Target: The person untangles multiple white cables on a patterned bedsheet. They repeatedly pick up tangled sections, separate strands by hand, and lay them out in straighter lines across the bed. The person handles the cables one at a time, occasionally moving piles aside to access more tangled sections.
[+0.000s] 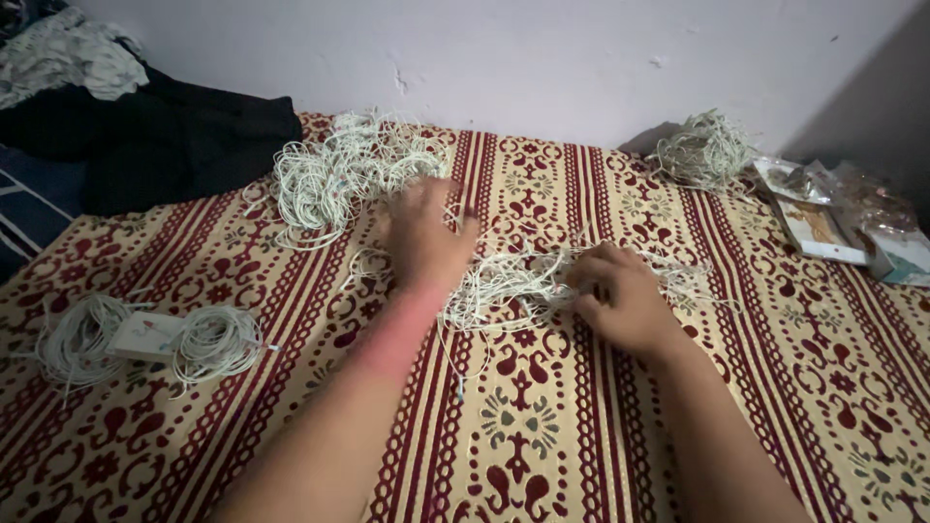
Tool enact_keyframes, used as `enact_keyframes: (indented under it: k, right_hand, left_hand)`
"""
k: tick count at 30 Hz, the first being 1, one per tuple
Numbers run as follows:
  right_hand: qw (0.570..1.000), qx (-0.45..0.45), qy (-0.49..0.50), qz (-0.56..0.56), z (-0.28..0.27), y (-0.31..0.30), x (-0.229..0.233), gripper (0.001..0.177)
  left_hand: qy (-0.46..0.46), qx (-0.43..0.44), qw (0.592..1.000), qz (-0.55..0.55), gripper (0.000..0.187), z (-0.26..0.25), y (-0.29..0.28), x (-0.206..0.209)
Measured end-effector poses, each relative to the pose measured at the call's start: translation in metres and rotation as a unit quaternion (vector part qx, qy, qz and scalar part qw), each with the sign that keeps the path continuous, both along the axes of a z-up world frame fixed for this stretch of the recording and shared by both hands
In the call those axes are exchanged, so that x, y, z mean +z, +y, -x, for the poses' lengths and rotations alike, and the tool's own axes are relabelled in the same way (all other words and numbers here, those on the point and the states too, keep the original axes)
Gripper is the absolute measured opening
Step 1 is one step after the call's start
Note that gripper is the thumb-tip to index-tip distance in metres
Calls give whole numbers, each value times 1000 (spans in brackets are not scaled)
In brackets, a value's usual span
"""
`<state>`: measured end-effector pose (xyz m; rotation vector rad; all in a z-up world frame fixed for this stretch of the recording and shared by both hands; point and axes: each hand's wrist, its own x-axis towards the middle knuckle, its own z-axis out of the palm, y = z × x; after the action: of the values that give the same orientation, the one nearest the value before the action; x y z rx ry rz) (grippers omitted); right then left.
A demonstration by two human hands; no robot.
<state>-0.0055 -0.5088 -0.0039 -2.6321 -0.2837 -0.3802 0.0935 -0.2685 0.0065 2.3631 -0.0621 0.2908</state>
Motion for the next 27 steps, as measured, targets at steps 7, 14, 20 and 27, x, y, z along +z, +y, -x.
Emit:
enact_keyframes:
  k: [7,14,20,27]
  right_hand:
    - [996,-65,-63,-21,-7,1,-6,54]
    - [998,-58,-31,-5,-16,11,-17,56]
    - [997,-69,-29,-7,-21,11,-18,52]
    - [992,-55,-97,-51,-21,9,-12,48]
  left_hand:
    - [151,152,976,-24,118,-52,67,27]
    - [158,72,976,-130,88,-102,54,19]
    - [62,-17,989,-136,65,-125,16,-8]
    - [-11,-164,971,-171,54,-111,-56,-27]
